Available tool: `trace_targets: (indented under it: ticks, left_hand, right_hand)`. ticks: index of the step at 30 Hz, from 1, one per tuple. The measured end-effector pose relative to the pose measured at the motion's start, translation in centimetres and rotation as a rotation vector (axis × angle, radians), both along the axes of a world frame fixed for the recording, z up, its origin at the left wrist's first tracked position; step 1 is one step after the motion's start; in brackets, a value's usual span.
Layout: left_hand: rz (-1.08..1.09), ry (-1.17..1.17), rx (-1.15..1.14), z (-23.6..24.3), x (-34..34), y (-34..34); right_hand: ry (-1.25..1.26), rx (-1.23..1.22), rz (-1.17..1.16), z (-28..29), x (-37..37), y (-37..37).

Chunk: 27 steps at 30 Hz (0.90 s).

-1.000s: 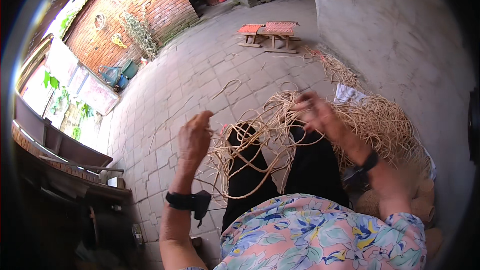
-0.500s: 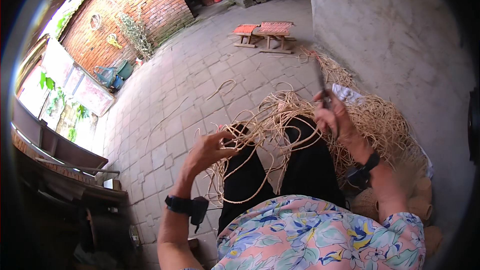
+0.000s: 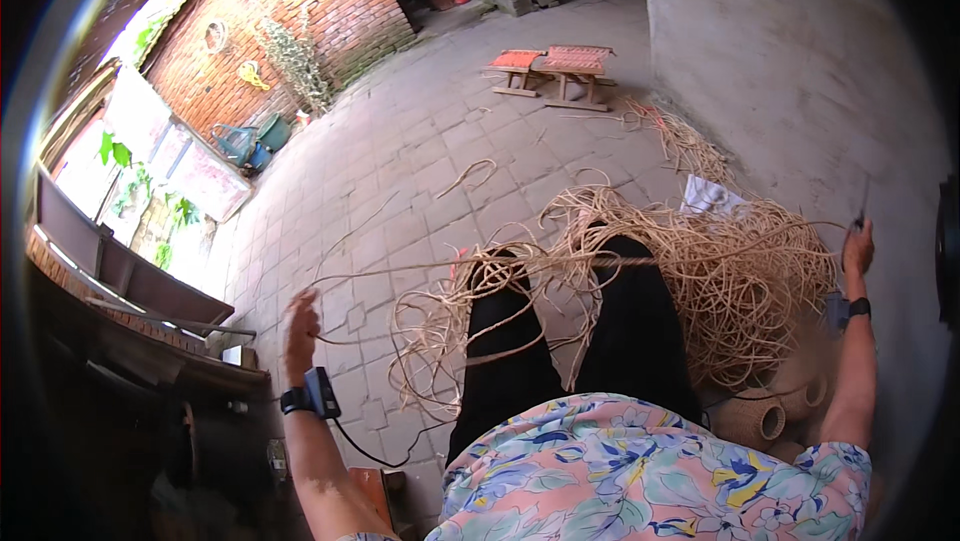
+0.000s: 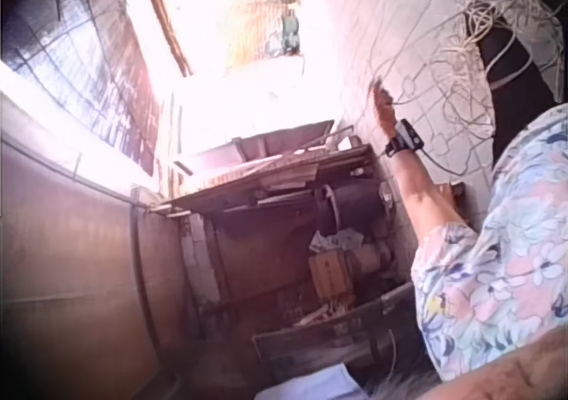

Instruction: Trimming and organizing long dried plant fibers using scissors in a courtyard.

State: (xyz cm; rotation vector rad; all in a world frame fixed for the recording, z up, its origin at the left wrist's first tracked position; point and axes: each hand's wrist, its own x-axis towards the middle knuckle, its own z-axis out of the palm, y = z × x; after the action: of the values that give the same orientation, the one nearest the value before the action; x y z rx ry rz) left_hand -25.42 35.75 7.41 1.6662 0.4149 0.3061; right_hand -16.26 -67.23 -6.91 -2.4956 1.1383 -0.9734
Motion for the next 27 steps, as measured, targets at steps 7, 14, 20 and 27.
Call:
trace_targets:
  ticks: [7,14,20,27]
  left_hand:
    - [-0.307,0.019,0.029,3.7,4.3,-9.1]
    - [-0.434,-0.057,0.202,5.8,5.0,-19.3]
    - [-0.753,-0.047,0.264,6.3,3.6,-27.1]
    - [-0.845,0.006,0.255,4.8,2.7,-27.7]
  right_hand:
    - [-0.024,0.183,0.634,-0.4,1.4,9.9]
    - [0.318,1.267,1.624,12.8,-3.5,41.4]
    - [0.244,1.248,2.003,10.2,-3.0,51.2]
    - [0.241,1.461,1.924,11.0,-4.2,50.3]
